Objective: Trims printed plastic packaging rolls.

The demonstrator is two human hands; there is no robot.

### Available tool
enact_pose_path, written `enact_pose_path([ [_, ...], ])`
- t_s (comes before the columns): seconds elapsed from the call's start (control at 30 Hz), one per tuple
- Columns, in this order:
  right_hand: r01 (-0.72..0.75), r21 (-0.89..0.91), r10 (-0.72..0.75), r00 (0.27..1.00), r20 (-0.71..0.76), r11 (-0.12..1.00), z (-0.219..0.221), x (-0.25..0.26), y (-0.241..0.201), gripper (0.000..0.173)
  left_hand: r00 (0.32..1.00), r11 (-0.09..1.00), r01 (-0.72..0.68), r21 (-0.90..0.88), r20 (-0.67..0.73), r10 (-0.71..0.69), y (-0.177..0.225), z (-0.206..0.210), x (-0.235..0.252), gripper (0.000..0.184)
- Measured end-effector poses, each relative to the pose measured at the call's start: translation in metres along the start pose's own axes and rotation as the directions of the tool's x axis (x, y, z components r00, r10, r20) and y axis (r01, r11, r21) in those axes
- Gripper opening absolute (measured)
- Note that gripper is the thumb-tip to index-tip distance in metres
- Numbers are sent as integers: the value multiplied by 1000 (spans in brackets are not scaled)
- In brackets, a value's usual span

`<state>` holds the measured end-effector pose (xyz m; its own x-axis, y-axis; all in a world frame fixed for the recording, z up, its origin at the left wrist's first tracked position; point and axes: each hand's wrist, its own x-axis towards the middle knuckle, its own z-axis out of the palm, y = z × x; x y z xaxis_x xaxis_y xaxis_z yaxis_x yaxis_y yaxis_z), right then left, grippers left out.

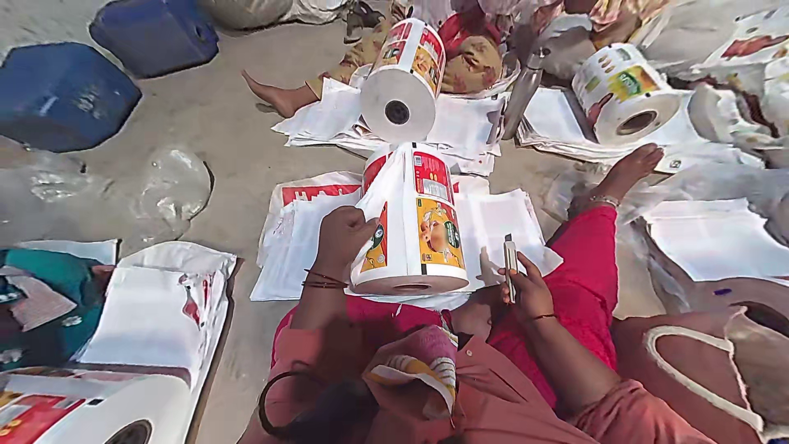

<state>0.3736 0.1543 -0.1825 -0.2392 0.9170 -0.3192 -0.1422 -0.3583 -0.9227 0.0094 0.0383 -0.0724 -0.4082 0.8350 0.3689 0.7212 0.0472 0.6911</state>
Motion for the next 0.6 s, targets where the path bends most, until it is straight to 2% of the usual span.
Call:
enact_pose_path([
  [0.03,-5,-2,4,1000,-1,1000,1,-1,1,53,998,988,10,157,66,-21,9,-5,2,37],
  [0.07,11,-22,-11,1000,11,1000,2,-1,1,54,990,967,46,251,118,-78,19,-10,3,22],
  [0.1,48,-56,-46,998,34,997,3,-2,1,55,977,948,105,300,144,-154,29,-14,3,20],
  [0.17,141,-162,-128,988,87,977,12,-6,-10,60,939,909,245,338,150,-309,40,-22,3,62],
  [0.2,187,-244,-161,979,121,952,19,-8,-23,64,913,886,300,353,164,-374,43,-26,2,64],
  [0.27,271,-449,-190,957,217,851,44,-6,-59,64,845,839,343,422,251,-472,39,-35,1,36],
  [0.33,307,-642,-150,946,288,702,81,3,-102,56,760,814,317,487,384,-525,25,-39,4,33],
  [0.4,319,-766,-106,943,316,558,126,15,-140,51,735,845,305,438,455,-502,10,-39,4,32],
  [0.47,335,-857,-55,938,341,393,174,29,-168,51,751,895,296,333,497,-434,-1,-43,5,32],
  [0.57,358,-923,-46,934,355,140,235,55,-181,53,769,945,315,84,561,-306,-12,-48,4,38],
  [0.6,359,-929,-53,933,355,90,251,63,-181,53,769,939,343,10,572,-287,-16,-48,3,37],
])
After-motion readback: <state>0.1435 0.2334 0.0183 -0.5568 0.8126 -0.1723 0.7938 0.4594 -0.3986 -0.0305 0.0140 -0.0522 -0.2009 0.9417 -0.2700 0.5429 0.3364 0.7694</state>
